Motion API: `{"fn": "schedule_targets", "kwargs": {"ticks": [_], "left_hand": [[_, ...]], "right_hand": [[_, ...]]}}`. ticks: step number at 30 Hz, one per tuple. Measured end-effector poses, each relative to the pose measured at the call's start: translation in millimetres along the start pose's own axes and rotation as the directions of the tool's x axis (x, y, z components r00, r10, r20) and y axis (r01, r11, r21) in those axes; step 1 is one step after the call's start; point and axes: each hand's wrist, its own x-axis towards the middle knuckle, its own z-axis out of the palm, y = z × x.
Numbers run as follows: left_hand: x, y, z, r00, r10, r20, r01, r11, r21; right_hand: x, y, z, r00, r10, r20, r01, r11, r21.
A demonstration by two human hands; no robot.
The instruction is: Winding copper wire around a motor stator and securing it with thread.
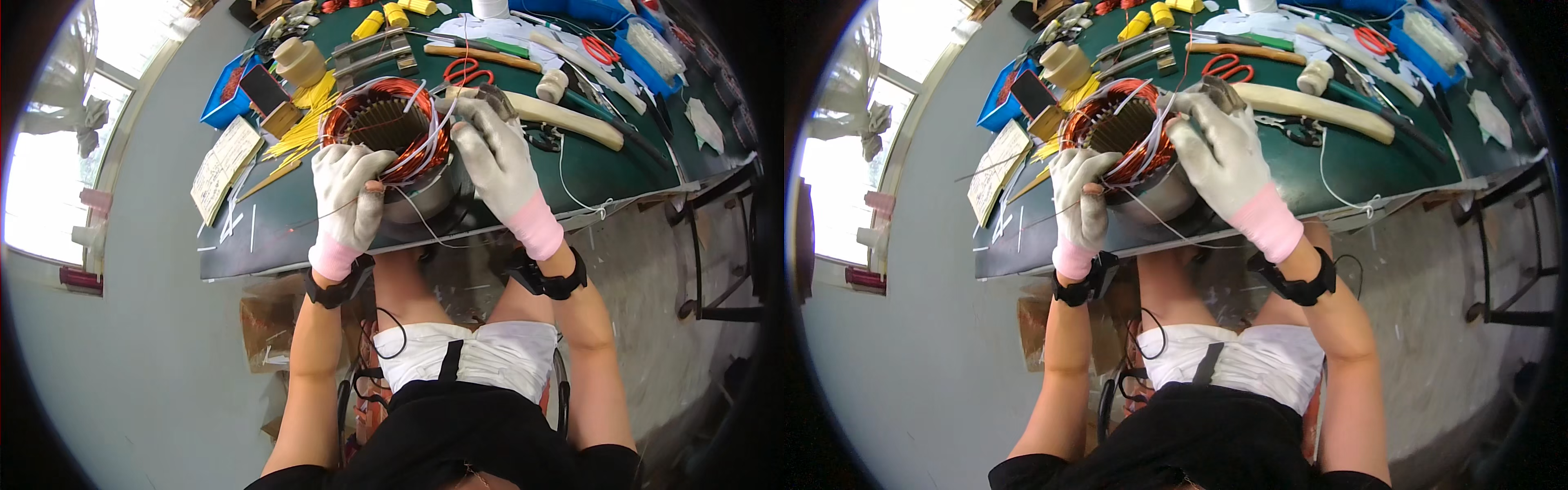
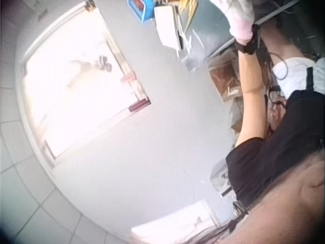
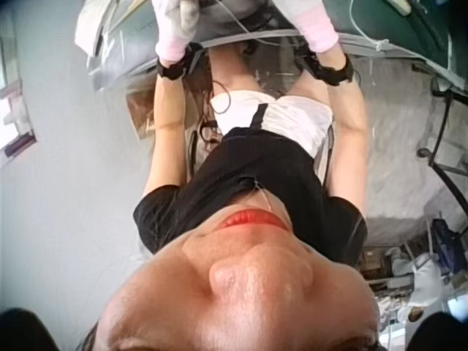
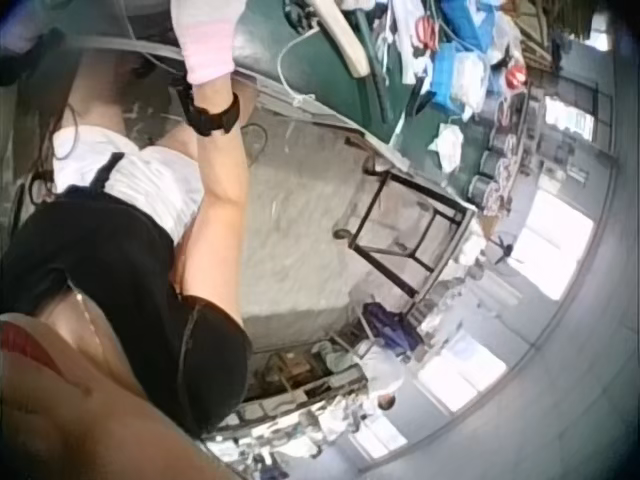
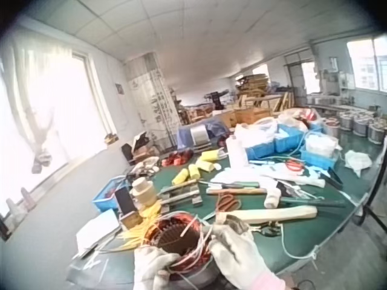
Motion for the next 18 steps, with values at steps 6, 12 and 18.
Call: {"fn": "schedule_targets", "kwargs": {"ticks": [6,12,18], "left_hand": [[1,2,-3,1.000,0.018,-0.010,-0.018,0.999,0.040],[6,15,0,0.998,-0.057,-0.025,0.059,0.997,0.054],[5,12,1,0.997,-0.036,-0.069,0.041,0.997,0.062]], "right_hand": [[3,-6,17,0.995,0.091,0.041,-0.095,0.990,0.108],[9,1,17,0.996,-0.073,0.058,0.084,0.975,-0.206],[-3,8,3,0.963,0.145,-0.229,-0.136,0.989,0.055]]}}
